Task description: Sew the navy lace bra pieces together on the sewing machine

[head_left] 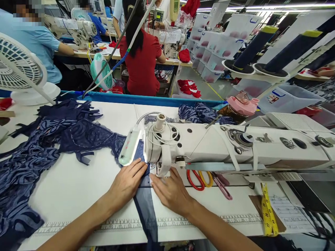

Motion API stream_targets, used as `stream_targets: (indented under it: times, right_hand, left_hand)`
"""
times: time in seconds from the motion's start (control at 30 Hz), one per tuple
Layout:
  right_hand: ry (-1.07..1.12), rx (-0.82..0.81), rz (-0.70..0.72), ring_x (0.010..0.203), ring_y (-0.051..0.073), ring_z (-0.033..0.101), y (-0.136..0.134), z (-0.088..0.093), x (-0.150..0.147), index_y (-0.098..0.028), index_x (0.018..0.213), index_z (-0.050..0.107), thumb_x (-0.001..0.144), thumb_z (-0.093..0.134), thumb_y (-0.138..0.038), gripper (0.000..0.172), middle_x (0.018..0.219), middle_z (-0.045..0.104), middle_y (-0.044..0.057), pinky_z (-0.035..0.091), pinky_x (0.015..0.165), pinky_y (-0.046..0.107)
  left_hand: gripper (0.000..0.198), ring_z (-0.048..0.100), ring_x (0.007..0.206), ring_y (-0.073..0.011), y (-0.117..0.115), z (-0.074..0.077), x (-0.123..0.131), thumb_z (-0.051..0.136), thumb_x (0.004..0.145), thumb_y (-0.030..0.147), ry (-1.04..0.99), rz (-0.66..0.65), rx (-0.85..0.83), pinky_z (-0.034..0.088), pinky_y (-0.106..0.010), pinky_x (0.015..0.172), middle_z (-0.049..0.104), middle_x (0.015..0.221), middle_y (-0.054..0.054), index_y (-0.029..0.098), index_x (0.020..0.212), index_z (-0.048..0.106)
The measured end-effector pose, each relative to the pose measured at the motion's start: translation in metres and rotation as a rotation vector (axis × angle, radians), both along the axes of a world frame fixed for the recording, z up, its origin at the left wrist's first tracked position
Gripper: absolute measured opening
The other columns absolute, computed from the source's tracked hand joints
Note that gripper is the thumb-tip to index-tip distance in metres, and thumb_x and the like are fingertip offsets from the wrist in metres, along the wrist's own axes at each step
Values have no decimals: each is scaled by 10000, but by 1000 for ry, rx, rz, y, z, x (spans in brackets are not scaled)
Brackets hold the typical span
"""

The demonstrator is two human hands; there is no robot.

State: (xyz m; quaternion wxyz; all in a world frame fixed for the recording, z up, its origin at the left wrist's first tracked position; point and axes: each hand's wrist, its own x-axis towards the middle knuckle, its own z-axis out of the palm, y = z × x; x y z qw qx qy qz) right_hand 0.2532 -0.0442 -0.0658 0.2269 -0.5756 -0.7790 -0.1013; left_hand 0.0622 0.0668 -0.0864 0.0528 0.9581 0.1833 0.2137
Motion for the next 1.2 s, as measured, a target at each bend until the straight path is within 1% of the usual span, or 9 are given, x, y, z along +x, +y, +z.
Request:
stream_targets:
  times: [0.1,0.17,0.3,0.5,0.6,0.73,0.9,1.1,1.2]
  right_hand:
    - [42,-42,122,860,198,615,-2,2,-1,-149,1176,634,964,531,-246,255,1043,686,93,401,920,407]
    - [55,-64,155,864,193,621,-1,2,0,-143,1152,630,967,537,-263,240,1083,683,89,391,932,406]
    - [70,-81,160,910,208,626,0,2,0,-149,1129,626,968,541,-279,223,1076,688,86,360,967,427]
    - [71,-98,145,852,194,618,0,3,-1,-153,1157,615,964,543,-295,251,1075,686,83,342,993,437]
    - [70,-85,131,851,198,610,-1,2,-1,-147,1172,612,977,515,-312,273,1088,689,94,330,1011,451]
    - [52,-104,127,933,217,606,-2,0,-2,-155,1200,600,981,508,-317,287,1124,680,108,320,1026,465]
    - [45,-103,129,912,213,596,-3,-1,-2,-155,1198,597,975,522,-329,292,1145,667,102,311,1035,471]
    - [59,-106,127,930,218,588,0,3,-2,-155,1181,588,950,561,-303,276,1114,658,96,322,1014,459]
    - [75,-82,130,876,205,586,0,6,-4,-153,1153,592,942,561,-285,251,1085,659,82,326,998,446]
  left_hand:
    - [388,551,1231,-273,3,-4,3,401,901,33,-27,-4,-22,450,-500,1047,633,1252,-141,150,1219,589]
    - [377,545,1239,-273,4,-6,4,410,897,29,-37,-4,-37,481,-461,1020,627,1259,-143,141,1210,589]
    - [423,550,1231,-265,3,-6,4,411,900,36,-47,-4,-57,494,-438,1005,637,1250,-125,161,1277,556]
    - [385,560,1201,-274,8,5,5,389,940,97,-13,20,-139,536,-391,914,653,1179,-146,138,1289,547]
    - [376,576,1173,-261,11,10,7,376,949,98,12,23,-164,536,-371,895,650,1167,-142,144,1281,547]
    - [316,580,1163,-250,15,13,6,381,960,110,17,23,-169,530,-355,895,652,1144,-125,158,1191,591]
    - [241,552,1204,-241,19,12,4,396,964,126,9,12,-154,507,-358,941,663,1091,-99,173,1027,624]
    - [296,563,1193,-237,20,18,9,386,955,111,-6,4,-116,498,-403,980,649,1186,-110,175,1139,608]
    - [357,565,1203,-225,18,19,6,366,948,88,18,5,-104,469,-438,1031,609,1288,-122,168,1221,581]
